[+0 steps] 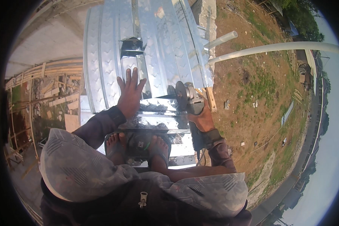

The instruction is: The person uses an angle grinder to cut a rectangular hole in a large corrugated metal sheet. They hold the sheet steady with one hand while operating the grinder with the other, cutting along a marked line and removing a section of the sheet.

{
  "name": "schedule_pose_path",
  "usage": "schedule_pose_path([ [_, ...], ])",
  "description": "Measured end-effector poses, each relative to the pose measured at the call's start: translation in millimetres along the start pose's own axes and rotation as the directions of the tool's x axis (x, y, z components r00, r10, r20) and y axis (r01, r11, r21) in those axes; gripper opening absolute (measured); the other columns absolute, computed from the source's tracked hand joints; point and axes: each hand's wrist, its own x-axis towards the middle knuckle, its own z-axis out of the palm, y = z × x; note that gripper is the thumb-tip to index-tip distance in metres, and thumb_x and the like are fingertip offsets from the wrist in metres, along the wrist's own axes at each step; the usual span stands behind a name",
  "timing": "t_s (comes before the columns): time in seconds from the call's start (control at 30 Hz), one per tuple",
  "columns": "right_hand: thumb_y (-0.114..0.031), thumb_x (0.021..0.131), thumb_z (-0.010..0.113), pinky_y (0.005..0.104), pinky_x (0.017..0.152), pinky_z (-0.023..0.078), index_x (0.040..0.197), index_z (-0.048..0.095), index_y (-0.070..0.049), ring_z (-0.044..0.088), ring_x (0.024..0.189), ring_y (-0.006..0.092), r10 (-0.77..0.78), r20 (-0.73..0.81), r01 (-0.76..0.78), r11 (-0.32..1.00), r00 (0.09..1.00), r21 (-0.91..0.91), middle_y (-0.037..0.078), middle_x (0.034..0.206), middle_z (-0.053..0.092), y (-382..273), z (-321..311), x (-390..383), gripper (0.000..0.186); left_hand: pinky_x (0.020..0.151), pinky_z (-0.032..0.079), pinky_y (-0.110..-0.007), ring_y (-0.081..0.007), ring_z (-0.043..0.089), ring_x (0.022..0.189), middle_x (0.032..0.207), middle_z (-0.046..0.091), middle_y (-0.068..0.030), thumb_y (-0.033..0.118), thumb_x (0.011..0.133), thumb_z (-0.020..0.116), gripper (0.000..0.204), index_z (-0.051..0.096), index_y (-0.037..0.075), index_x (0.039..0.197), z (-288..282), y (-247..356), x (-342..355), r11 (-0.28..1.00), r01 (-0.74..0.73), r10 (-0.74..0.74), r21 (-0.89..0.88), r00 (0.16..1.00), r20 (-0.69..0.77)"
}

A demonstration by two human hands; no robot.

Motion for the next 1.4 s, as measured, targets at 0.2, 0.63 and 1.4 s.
schedule_pose_path([
  [0.2, 0.005, 0.068, 0.079, 0.0346, 0.093, 0.054, 0.146, 0.029, 0.005, 0.061, 0.110, 0.0214, 0.023, 0.002, -0.023, 0.997, 1.000, 0.070, 0.013, 0.124, 0.059, -6, 4, 0, 0.093, 0.105, 0.013, -0.083, -0.0566, 0.008, 0.150, 0.160, 0.015, -0.0366, -0.005, 0.082, 0.057, 0.061, 0.047, -0.001, 0.142, 0, 0, -1, 1.000, 0.002, -0.002, 0.004, 1.000, -0.005],
  [0.63, -0.001, 0.072, 0.080, 0.0360, 0.096, 0.049, 0.142, 0.039, 0.000, 0.060, 0.110, 0.0214, -0.001, -0.031, 0.004, 0.996, 1.000, 0.088, 0.010, 0.123, 0.061, -16, 2, -10, 0.082, 0.107, 0.011, -0.082, -0.0551, 0.007, 0.151, 0.161, 0.014, -0.0350, -0.008, 0.080, 0.055, 0.062, 0.047, -0.001, 0.141, 1, -1, 0, 1.000, 0.014, -0.014, 0.001, 1.000, 0.014],
  [1.4, -0.003, 0.071, 0.077, 0.0332, 0.089, 0.053, 0.142, 0.039, -0.007, 0.065, 0.100, 0.0201, -0.147, -0.126, 0.106, 0.952, 0.981, -0.286, 0.013, 0.113, 0.066, -24, -38, -17, 0.081, 0.106, 0.020, -0.080, -0.0564, 0.017, 0.148, 0.159, 0.019, -0.0348, -0.003, 0.077, 0.060, 0.056, 0.059, 0.009, 0.132, 0, 1, -2, 0.994, -0.002, 0.001, 0.106, 1.000, 0.011],
])
